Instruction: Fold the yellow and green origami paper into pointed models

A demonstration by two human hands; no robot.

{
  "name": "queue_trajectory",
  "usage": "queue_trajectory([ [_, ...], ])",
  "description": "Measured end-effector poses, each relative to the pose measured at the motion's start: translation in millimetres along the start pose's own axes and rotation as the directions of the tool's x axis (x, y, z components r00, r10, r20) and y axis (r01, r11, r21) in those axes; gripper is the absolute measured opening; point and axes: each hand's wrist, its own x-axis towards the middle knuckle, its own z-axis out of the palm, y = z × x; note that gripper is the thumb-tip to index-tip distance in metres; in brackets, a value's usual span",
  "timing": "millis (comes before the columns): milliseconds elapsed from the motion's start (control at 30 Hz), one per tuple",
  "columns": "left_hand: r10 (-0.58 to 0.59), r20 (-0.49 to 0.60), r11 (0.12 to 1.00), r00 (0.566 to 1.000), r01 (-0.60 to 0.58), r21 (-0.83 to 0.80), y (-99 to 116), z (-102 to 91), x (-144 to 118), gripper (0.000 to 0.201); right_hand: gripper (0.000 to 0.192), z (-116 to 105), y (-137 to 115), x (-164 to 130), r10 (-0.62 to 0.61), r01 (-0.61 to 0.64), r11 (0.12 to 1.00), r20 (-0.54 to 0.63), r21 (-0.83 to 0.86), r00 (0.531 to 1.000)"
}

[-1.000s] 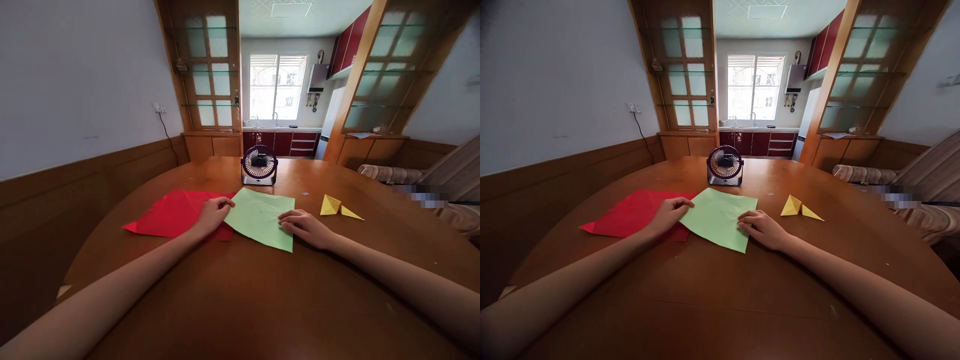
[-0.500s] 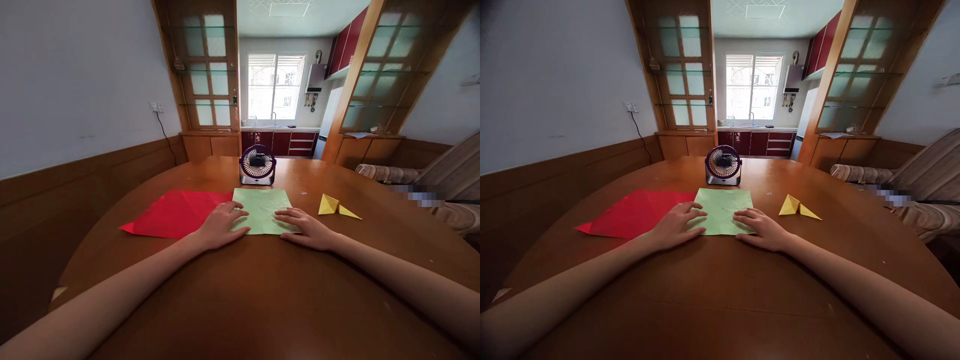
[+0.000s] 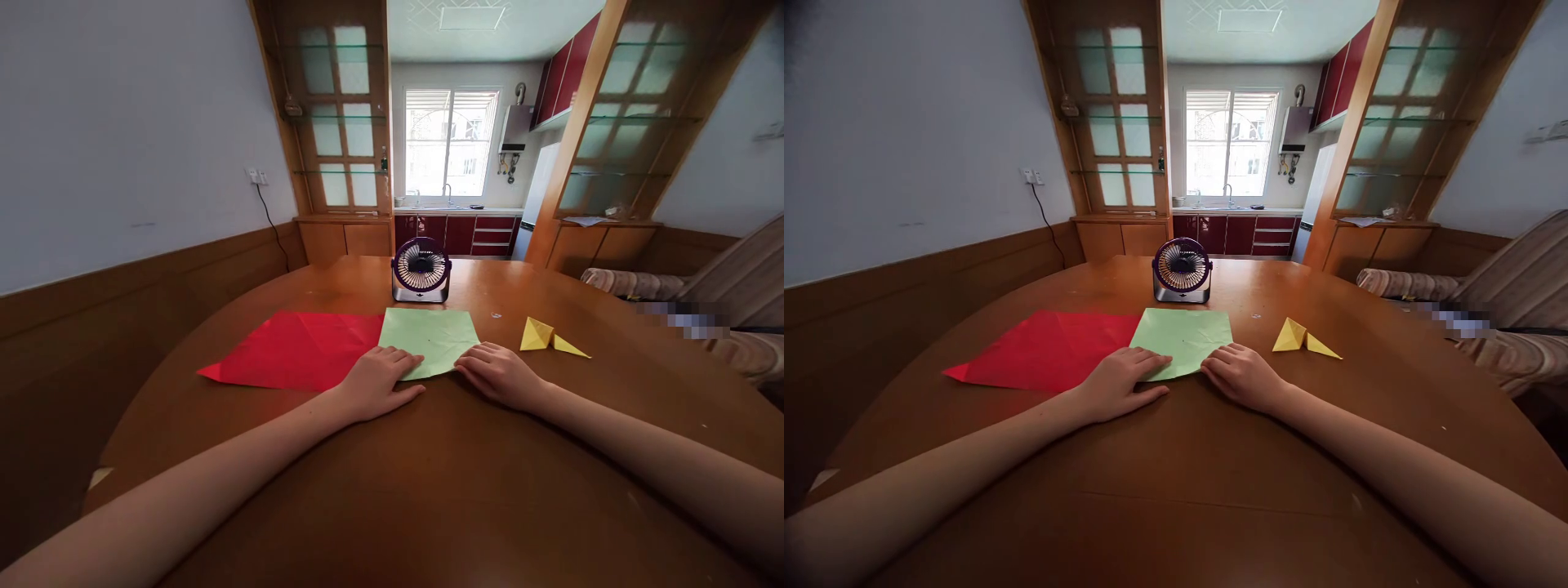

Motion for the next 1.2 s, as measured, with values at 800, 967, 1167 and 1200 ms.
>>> queue_trajectory([
  [800, -0.243, -0.05, 0.874, 0.969, 0.196, -0.445, -17, 11.7, 5, 0.038, 0.037, 8, 10, -7, 0.54, -0.448, 0.786, -0.119, 0.427, 0.834],
  [967, -0.117, -0.037, 0.91, 0.992, 0.092, -0.404, -28, 3.8, 0, 0.04, 0.024, 8, 14, -5, 0.542, -0.462, 0.781, -0.09, 0.419, 0.835],
  [1167, -0.047, -0.021, 0.925, 0.999, 0.036, -0.379, -33, -5.1, -2, 0.027, 0.024, 10, 18, -6, 0.554, -0.479, 0.769, -0.069, 0.424, 0.829],
  [1200, -0.023, -0.015, 0.927, 1.0, 0.016, -0.374, -35, -6.4, -2, 0.025, 0.024, 11, 19, -7, 0.562, -0.485, 0.763, -0.067, 0.428, 0.825],
])
